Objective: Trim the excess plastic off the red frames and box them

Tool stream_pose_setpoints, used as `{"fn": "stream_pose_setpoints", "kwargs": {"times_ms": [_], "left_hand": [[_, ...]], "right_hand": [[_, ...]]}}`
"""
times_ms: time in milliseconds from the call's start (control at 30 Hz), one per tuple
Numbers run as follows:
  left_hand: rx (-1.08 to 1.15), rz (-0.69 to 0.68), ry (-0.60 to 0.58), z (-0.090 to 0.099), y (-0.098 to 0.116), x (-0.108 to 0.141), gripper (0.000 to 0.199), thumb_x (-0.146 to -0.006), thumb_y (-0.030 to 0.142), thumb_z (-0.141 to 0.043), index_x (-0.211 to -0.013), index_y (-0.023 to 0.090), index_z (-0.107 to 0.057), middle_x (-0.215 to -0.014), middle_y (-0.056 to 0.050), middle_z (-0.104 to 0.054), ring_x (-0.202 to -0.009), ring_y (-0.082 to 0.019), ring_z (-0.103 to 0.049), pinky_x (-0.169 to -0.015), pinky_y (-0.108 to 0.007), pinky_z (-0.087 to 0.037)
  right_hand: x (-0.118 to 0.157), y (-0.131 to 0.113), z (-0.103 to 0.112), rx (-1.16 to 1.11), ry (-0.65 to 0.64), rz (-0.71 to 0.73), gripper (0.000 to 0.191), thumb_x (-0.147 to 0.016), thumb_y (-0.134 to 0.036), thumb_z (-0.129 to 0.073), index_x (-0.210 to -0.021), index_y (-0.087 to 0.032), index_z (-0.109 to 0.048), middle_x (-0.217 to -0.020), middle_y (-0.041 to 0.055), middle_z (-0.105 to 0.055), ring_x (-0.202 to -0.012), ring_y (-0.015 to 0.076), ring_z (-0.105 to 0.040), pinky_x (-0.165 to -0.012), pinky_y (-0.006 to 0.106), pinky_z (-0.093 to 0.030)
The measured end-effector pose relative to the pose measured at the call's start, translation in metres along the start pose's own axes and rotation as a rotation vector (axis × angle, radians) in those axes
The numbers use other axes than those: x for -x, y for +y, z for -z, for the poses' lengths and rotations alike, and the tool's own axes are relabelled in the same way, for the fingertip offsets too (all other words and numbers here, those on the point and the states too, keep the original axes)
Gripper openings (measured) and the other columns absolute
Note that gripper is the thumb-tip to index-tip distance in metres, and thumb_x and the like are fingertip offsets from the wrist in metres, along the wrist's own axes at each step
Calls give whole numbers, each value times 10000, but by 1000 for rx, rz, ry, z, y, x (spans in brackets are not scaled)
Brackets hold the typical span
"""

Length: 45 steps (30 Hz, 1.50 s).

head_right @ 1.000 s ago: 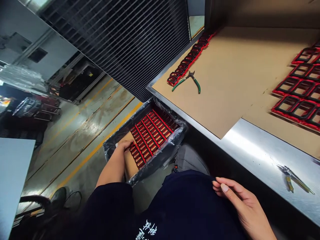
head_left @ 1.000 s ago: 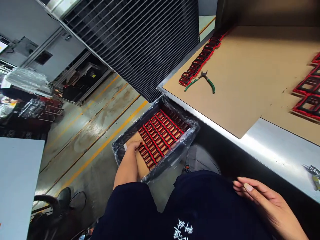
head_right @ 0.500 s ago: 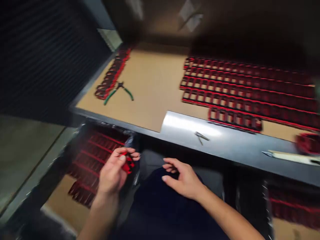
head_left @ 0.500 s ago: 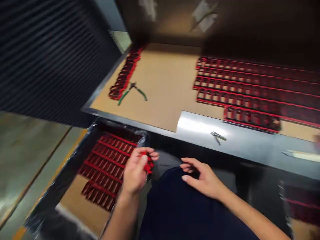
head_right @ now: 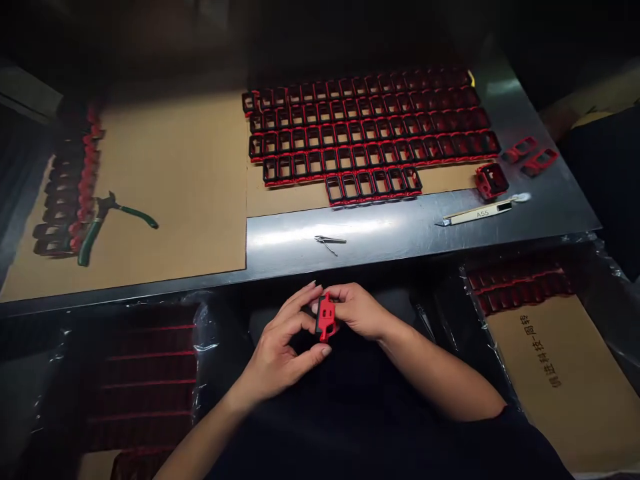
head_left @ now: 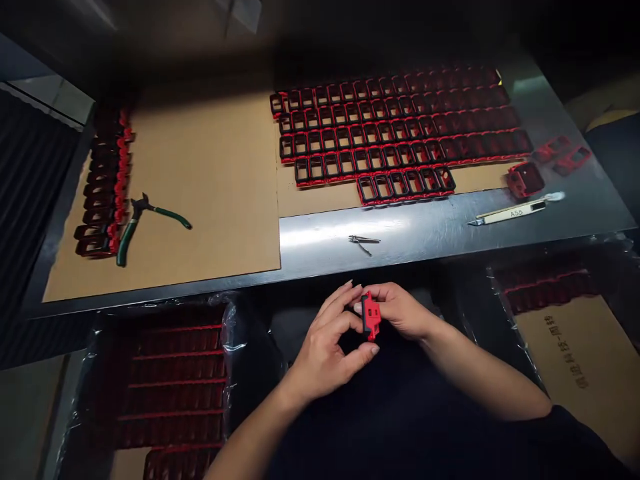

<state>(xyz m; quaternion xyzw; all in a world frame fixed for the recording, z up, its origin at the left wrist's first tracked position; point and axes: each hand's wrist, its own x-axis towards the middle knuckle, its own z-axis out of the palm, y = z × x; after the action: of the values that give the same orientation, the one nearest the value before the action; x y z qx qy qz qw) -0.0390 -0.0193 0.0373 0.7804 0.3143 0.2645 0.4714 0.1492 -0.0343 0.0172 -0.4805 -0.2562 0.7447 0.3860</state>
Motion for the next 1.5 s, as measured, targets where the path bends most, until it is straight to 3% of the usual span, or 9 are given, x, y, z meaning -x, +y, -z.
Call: {"fn": "stream_pose_setpoints", "kwargs": {"times_ms": [167, 300, 400, 467, 667, 1100, 1267, 1367, 1500], "left_hand": [[-44, -91, 5, 2, 0, 1, 180, -803, 138, -751, -789, 186, -578, -1398, -165, -609, -1400, -331, -489, -1113, -527, -472], [-83, -120, 44, 7, -1, 9, 206, -795, 71, -714, -779, 189, -546, -1417, -155, -593, -1395, -310, -499, -1122, -491, -472], [-109, -114, 32, 9, -2, 15, 192, -817, 67, -675, -785, 192, -533, -1416, -158, -589, -1353, -278, -548, -1102, -433, -498], [-127, -119, 17, 10, -2, 17, 177, -833, 77, -659, -792, 193, -531, -1408, -160, -593, -1343, -265, -559, -1101, -409, -501], [-232, -121, -4, 10, 1, 16, 180, -829, 58, -631, -784, 195, -523, -1400, -148, -606, -1341, -261, -557, -1088, -405, -512], [-252, -62, -83, 12, 4, 17, 164, -794, 73, -618, -776, 204, -521, -1427, -149, -593, -1315, -302, -581, -1025, -434, -544], [-181, 81, -67, 27, 3, 20, 130, -828, 161, -659, -909, 202, -566, -1420, -171, -571, -1246, -293, -618, -996, -442, -557], [-60, 311, -37, 33, 2, 21, 132, -881, 210, -612, -1008, 206, -576, -1208, -127, -678, -1030, -227, -702, -829, -356, -611], [177, 590, -104, 27, 4, 21, 250, -925, 313, -585, -1150, 206, -562, -990, -69, -710, -803, -168, -698, -645, -265, -587]], "right_hand": [[5, 4, -10, 32, -63, 68, 245, -739, -338, -819, -846, -143, -717, -677, -44, -591, -584, 73, -488, -582, 211, -408], [12, -1, -2, 131, 0, 131, 252, -811, -314, -762, -1015, -169, -734, -781, -10, -667, -688, 107, -594, -677, 237, -483], [20, -6, 6, 154, 44, 146, 232, -883, -361, -704, -1004, -167, -746, -791, 17, -702, -713, 121, -635, -701, 252, -519], [25, -6, 8, 139, -11, 127, 238, -906, -377, -684, -985, -164, -756, -767, 23, -709, -694, 119, -637, -686, 249, -528], [31, 2, 3, 56, -183, 43, 258, -904, -381, -688, -1014, -158, -756, -817, 34, -717, -706, 112, -644, -685, 239, -546], [27, 10, 1, -30, -177, -39, 286, -782, -371, -828, -919, -136, -741, -751, 11, -694, -655, 93, -625, -658, 224, -542], [28, 11, -1, 1, -134, -1, 239, -797, -346, -818, -900, -143, -745, -712, 7, -704, -643, 104, -649, -658, 228, -531], [29, 10, -1, 82, -96, 65, 225, -829, -344, -787, -929, -146, -750, -764, 28, -732, -677, 122, -660, -668, 243, -529], [31, 7, -4, 291, -55, 195, 183, -880, -321, -729, -969, -168, -777, -852, 41, -765, -735, 149, -684, -702, 260, -546]]}}
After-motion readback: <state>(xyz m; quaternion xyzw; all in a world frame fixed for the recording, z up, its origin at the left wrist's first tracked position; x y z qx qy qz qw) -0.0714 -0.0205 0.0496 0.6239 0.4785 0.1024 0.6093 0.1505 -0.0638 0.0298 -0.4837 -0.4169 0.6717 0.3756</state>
